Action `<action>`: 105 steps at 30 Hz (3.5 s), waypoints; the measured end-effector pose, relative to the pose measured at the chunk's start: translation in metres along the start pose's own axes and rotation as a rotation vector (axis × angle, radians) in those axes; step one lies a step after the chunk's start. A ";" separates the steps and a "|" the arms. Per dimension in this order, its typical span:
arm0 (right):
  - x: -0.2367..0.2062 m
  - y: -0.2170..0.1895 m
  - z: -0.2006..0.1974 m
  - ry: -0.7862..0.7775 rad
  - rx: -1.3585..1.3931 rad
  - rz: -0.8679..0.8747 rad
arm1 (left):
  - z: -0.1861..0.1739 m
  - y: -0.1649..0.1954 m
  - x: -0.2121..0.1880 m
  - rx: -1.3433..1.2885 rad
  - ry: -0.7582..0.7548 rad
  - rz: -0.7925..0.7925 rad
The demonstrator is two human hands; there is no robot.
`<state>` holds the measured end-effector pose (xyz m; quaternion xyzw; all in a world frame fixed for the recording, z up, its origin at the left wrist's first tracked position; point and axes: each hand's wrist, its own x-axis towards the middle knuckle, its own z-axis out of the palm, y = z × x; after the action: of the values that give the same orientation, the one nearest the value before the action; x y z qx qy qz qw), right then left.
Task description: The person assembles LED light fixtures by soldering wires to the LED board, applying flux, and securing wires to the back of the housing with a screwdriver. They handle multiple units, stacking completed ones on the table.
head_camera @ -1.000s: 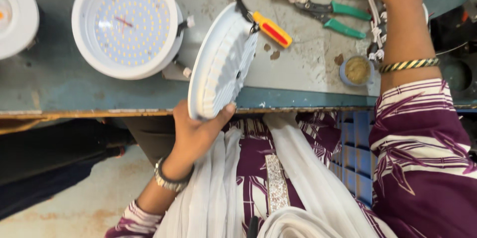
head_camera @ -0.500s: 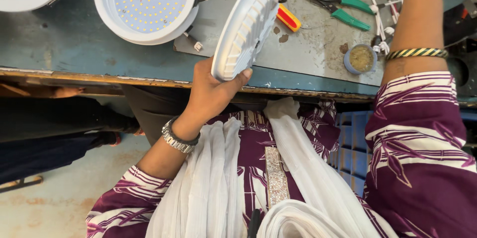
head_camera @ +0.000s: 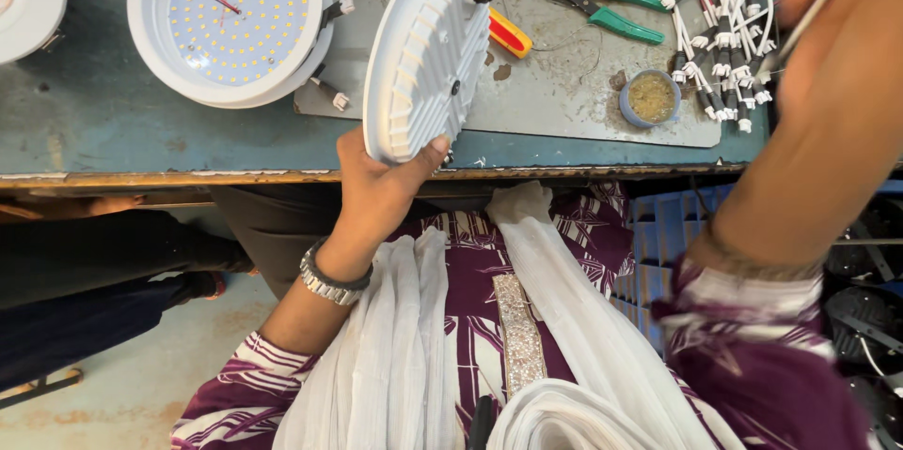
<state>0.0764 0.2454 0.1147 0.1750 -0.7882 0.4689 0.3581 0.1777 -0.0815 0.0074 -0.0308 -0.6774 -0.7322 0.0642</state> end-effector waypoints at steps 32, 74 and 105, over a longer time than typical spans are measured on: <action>-0.114 -0.032 0.117 -0.423 0.226 0.596 | -0.001 -0.003 0.003 0.073 -0.105 -0.103; -0.083 -0.033 0.082 -0.208 -0.001 0.137 | 0.041 0.032 0.035 0.007 -0.224 0.159; -0.132 0.020 0.095 -0.055 0.769 0.660 | 0.035 0.054 0.055 0.698 -0.425 0.837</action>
<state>0.1159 0.1654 -0.0225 0.0481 -0.5810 0.8086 0.0799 0.1296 -0.0540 0.0712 -0.4189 -0.8067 -0.3559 0.2172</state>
